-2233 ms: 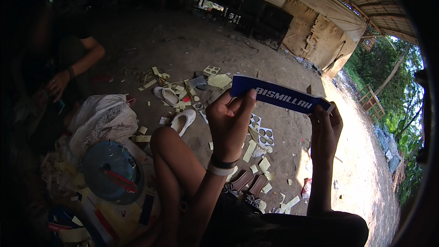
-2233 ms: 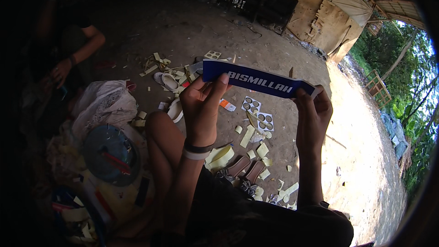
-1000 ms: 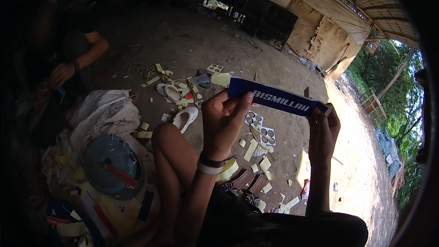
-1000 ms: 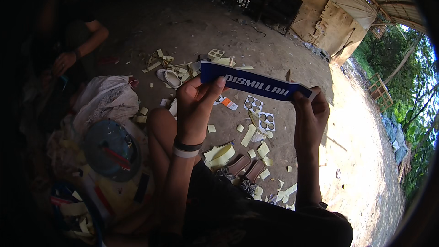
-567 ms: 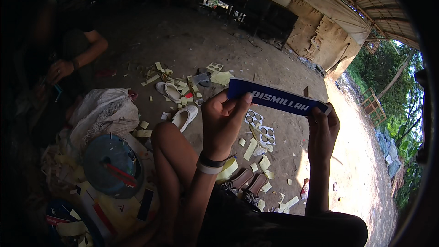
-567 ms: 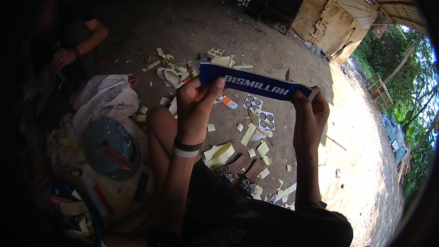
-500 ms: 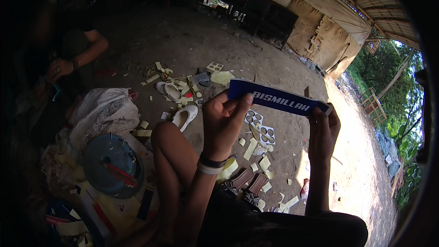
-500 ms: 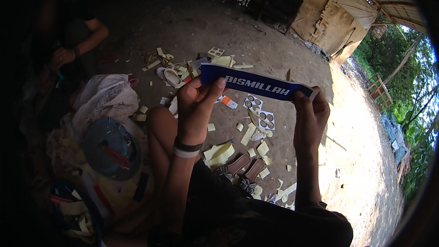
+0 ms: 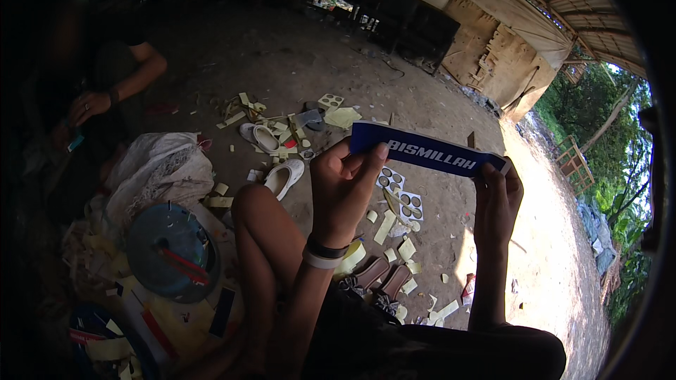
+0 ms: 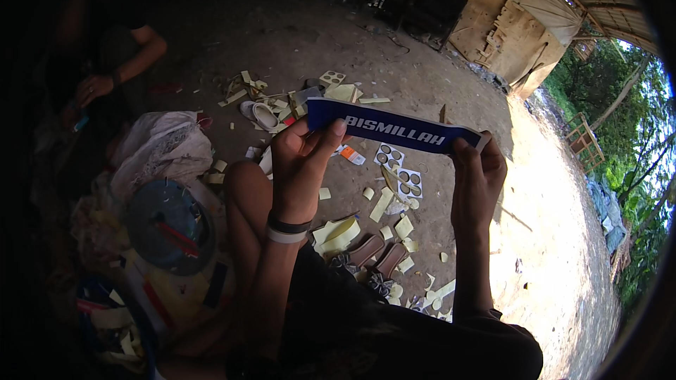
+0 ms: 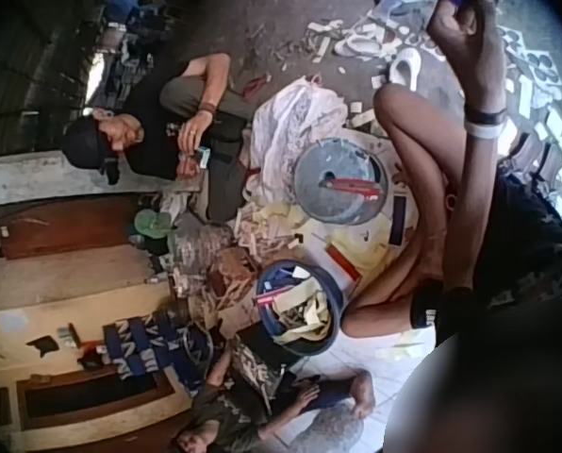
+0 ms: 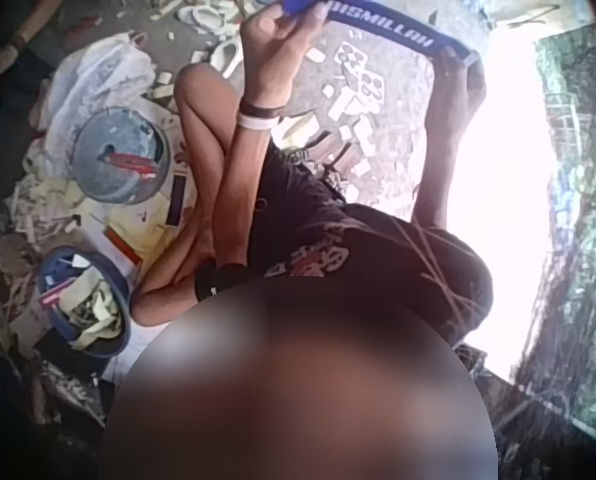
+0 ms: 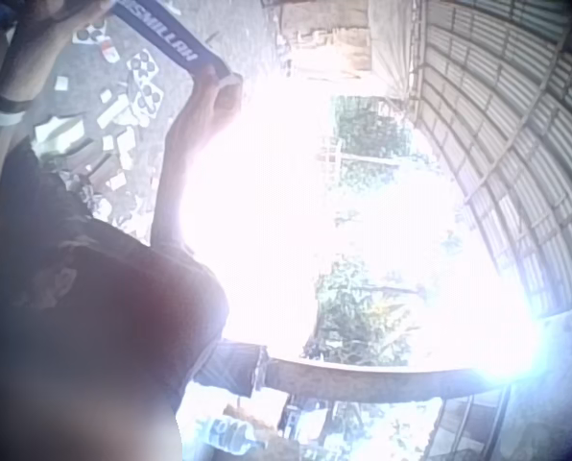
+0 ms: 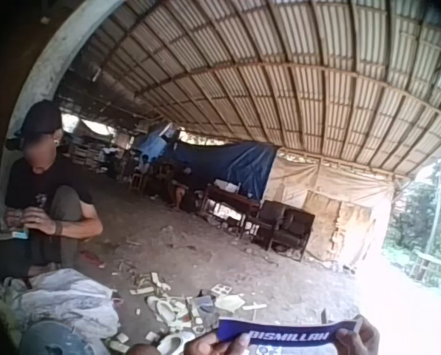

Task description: The person sits on the floor and uses scissors to cut small rectangular pieces from a blue paper strip with the text 'BISMILLAH'. They also handle a glue stick and a small white rectangular object, applying glue to the object. The person continues cutting and folding the paper strip.

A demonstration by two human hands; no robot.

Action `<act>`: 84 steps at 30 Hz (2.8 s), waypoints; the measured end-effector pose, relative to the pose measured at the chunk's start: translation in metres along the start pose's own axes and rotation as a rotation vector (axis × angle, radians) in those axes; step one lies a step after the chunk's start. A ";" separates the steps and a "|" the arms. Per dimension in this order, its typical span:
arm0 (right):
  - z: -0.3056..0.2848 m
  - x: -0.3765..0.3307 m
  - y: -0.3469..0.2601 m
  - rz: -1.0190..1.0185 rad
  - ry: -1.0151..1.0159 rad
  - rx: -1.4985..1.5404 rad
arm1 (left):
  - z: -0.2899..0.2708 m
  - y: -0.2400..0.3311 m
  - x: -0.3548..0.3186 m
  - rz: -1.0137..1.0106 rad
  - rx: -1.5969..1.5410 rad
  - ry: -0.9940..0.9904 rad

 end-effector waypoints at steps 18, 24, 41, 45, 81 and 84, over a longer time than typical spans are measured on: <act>-0.002 -0.002 0.002 0.012 0.006 -0.002 | 0.001 0.000 -0.003 0.016 0.004 -0.009; 0.001 -0.003 0.002 0.026 0.012 0.010 | 0.001 -0.001 -0.003 0.018 0.006 0.006; 0.008 -0.005 0.002 0.036 -0.007 0.007 | 0.008 -0.007 -0.001 0.132 -0.125 0.050; 0.005 -0.005 0.005 0.052 -0.012 -0.016 | 0.011 -0.010 -0.003 0.124 -0.150 0.065; 0.041 -0.020 0.010 0.209 -0.079 0.035 | 0.025 -0.012 -0.014 0.169 -0.294 0.254; 0.047 -0.021 0.013 0.213 -0.080 0.062 | 0.023 -0.009 -0.016 0.159 -0.319 0.256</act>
Point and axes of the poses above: each hand's wrist, its own x-axis towards the middle knuckle, its own z-axis out of the palm, y = z × x, the point moved 2 cm from there along x, towards the middle knuckle, and after that the axes turned 9 degrees about -x, right-handed, at the moved point
